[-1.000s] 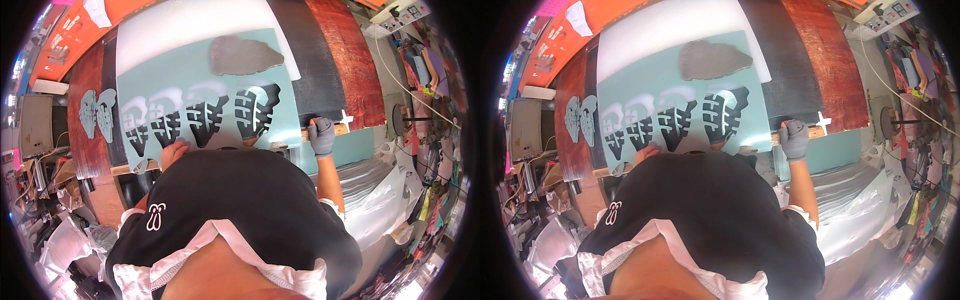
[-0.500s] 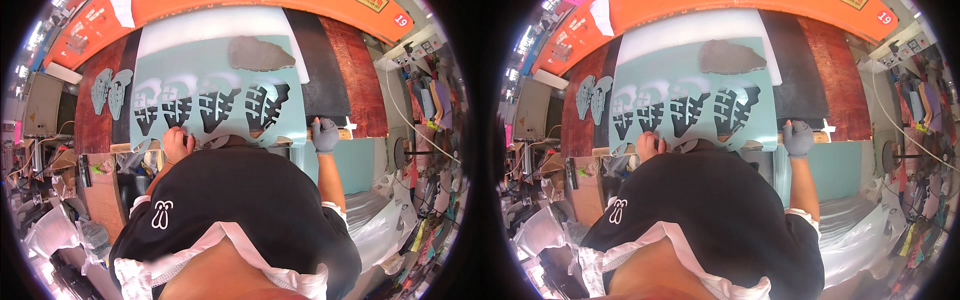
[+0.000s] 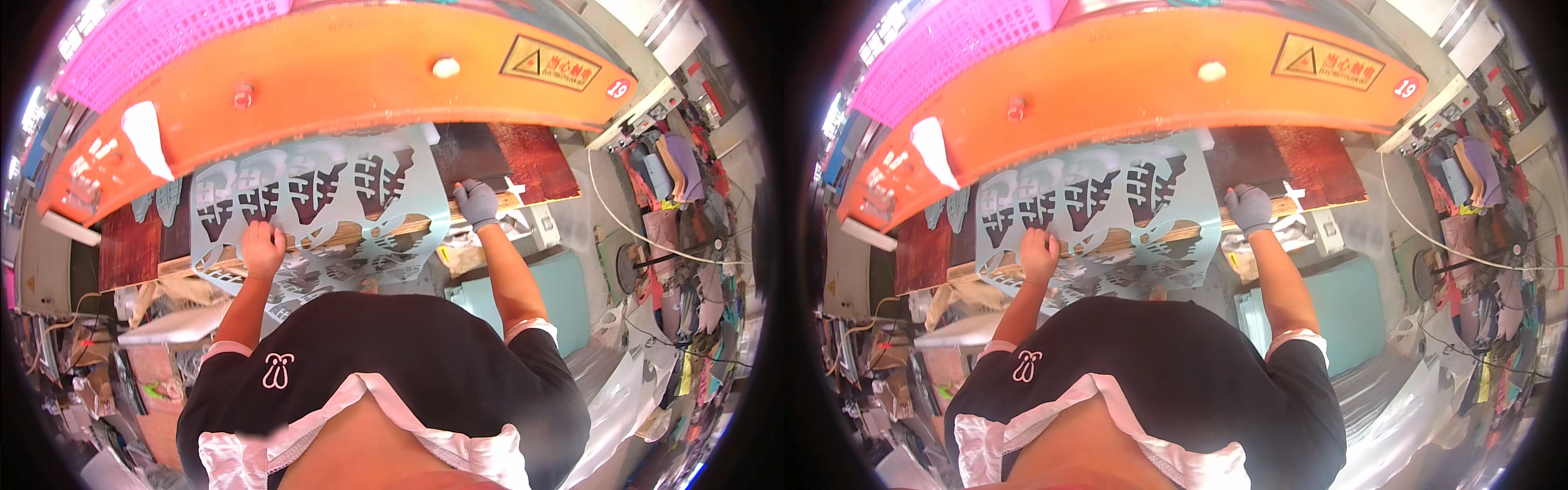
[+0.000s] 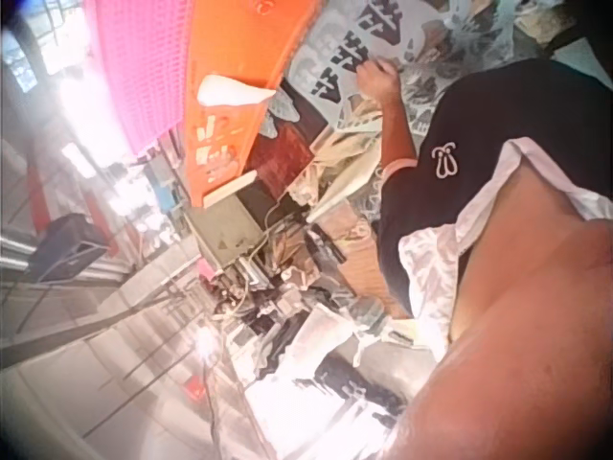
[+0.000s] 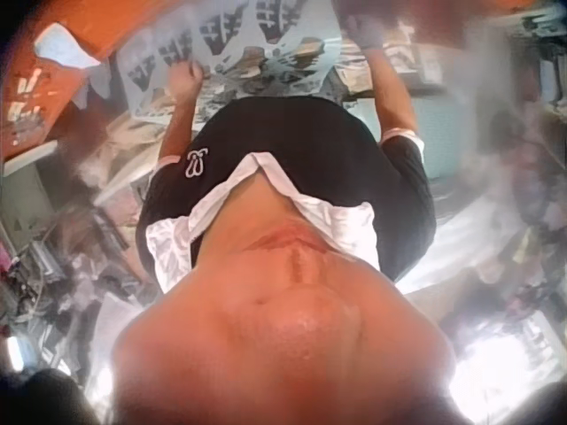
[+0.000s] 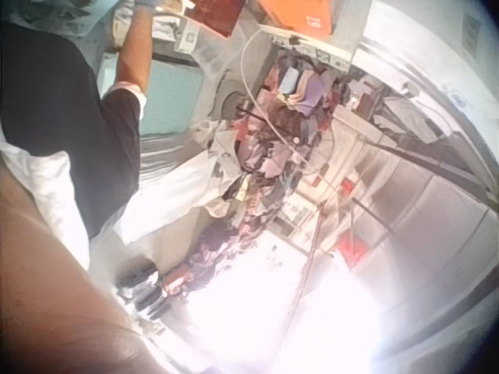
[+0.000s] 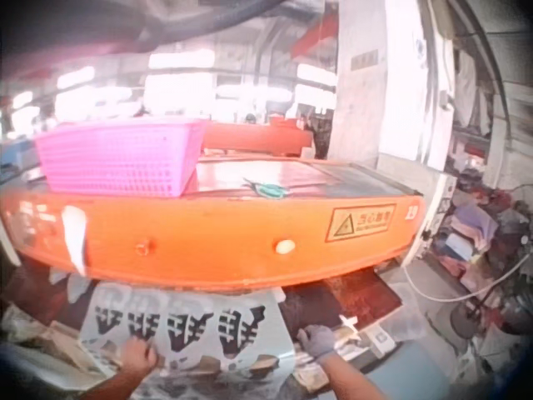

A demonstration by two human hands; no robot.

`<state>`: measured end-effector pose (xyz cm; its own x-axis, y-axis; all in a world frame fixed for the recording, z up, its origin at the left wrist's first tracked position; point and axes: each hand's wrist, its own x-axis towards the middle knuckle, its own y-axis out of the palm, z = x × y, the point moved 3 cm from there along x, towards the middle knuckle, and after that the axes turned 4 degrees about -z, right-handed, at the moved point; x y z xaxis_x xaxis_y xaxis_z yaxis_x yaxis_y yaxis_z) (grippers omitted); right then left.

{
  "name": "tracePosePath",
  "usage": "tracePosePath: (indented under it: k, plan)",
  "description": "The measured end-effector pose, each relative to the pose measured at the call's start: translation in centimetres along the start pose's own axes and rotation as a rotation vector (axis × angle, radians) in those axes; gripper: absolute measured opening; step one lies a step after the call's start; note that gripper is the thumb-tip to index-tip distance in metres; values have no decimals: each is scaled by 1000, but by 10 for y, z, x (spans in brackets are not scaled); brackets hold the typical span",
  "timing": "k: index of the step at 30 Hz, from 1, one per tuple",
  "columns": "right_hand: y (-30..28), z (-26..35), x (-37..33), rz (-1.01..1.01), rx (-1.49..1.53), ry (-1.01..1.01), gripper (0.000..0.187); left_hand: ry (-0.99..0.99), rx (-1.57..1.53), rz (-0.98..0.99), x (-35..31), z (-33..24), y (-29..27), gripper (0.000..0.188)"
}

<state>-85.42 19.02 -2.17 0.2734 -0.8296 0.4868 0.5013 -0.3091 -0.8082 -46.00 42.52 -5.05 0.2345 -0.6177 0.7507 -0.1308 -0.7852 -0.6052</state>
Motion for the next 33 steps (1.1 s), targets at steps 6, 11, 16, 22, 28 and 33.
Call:
tracePosePath:
  k: [6, 11, 16, 22, 28, 33]
  plan:
    - [-61, 60, 38, -155, 517, -124, 28, -20, -11, -33, -8, 4, 3, 20]
    - [-97, 98, 79, -23, 1021, 16, 27, -15, 42, -54, -10, 3, 1, 17]
    - [-71, 74, 42, -125, 644, -153, 29, 64, 15, -105, -8, -1, -11, 16]
    - [-17, 16, -14, -16, -112, -233, 24, -27, 32, 2, -3, 2, -6, 15]
    - [6, -4, -14, -30, -181, -182, 29, -78, 23, 40, -6, 5, -4, 15]
    - [0, -9, -9, 63, -61, -116, 37, -107, 35, 65, -7, 1, -5, 15]
